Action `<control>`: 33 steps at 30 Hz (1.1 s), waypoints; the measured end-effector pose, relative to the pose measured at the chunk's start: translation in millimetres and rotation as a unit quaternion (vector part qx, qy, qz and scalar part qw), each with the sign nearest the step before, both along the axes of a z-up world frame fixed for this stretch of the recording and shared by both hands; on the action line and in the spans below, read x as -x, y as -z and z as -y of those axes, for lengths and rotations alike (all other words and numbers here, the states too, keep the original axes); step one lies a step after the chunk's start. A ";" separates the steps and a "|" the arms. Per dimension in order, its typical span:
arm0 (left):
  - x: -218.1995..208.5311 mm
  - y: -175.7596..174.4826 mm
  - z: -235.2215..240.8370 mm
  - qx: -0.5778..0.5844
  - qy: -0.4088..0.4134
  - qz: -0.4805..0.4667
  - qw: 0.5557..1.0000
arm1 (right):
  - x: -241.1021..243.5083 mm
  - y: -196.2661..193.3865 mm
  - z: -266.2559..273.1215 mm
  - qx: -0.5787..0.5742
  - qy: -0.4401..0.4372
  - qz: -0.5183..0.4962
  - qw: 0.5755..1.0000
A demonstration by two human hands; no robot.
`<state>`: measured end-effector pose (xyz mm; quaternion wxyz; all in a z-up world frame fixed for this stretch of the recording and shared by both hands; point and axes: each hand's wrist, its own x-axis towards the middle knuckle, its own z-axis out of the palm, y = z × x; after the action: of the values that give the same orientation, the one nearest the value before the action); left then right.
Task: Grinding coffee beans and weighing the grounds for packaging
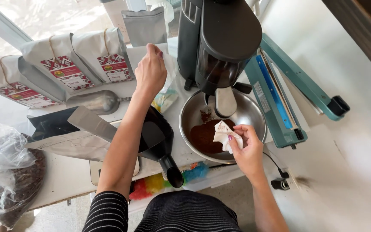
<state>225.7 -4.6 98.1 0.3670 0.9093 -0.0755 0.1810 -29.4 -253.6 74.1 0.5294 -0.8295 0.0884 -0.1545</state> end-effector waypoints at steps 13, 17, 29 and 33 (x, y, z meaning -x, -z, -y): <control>9.4 1.2 -24.4 0.030 0.051 -0.107 0.992 | -46.1 -14.8 -73.0 -0.009 -0.086 0.040 0.995; -17.4 44.2 -32.2 -0.033 0.048 -0.106 0.993 | -51.3 -15.9 -99.9 -0.010 -0.113 0.018 0.993; 45.8 -46.0 -45.0 0.124 0.050 0.086 0.987 | -69.2 -10.2 -114.6 -0.039 -0.121 0.031 0.991; 67.2 -12.6 -51.0 0.187 0.117 -0.049 0.974 | -77.7 -16.6 -113.1 -0.083 -0.135 0.044 0.986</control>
<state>158.5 46.4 110.7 0.5526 0.8171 -0.1282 0.1025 48.2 -140.5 90.7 0.6156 -0.7796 -0.0354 -0.1099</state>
